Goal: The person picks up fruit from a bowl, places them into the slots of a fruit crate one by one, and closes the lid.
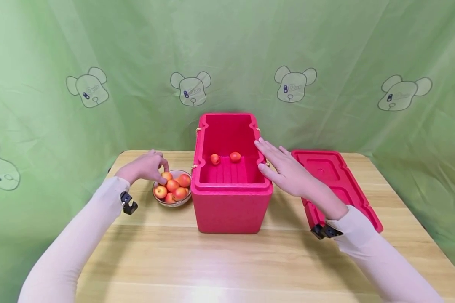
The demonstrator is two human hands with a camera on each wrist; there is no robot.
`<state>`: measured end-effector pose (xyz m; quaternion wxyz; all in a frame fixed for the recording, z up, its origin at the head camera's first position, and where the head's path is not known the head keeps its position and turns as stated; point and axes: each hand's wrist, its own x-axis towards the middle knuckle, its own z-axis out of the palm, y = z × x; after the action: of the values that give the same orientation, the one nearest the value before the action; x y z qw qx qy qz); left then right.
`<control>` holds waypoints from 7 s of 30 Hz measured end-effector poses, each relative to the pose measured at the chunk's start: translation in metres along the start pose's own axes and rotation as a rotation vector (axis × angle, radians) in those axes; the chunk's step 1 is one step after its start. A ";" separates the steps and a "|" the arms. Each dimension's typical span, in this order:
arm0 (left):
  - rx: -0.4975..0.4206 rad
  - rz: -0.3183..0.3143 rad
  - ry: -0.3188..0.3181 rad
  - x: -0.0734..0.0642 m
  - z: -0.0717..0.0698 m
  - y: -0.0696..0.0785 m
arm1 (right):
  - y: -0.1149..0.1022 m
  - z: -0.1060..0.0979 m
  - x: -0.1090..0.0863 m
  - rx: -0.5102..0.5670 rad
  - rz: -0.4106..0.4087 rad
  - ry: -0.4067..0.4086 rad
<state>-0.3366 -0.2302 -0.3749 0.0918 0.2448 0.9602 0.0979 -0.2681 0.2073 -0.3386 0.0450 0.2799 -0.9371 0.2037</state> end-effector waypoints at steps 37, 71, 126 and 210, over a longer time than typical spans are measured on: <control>-0.047 -0.009 0.055 0.003 -0.041 0.016 | 0.000 0.003 -0.001 0.032 -0.015 0.018; -0.217 0.037 0.294 0.014 -0.118 0.075 | 0.000 0.004 -0.001 0.055 -0.014 0.022; 0.247 0.241 0.163 0.120 -0.111 0.205 | 0.005 0.003 -0.003 0.086 -0.029 0.011; -0.317 0.125 0.494 0.028 -0.068 0.092 | 0.007 0.006 -0.006 0.131 0.001 0.030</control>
<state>-0.3344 -0.1465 -0.2917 -0.1140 0.2546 0.9094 0.3086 -0.2665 0.2131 -0.3477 0.0403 0.2785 -0.9211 0.2689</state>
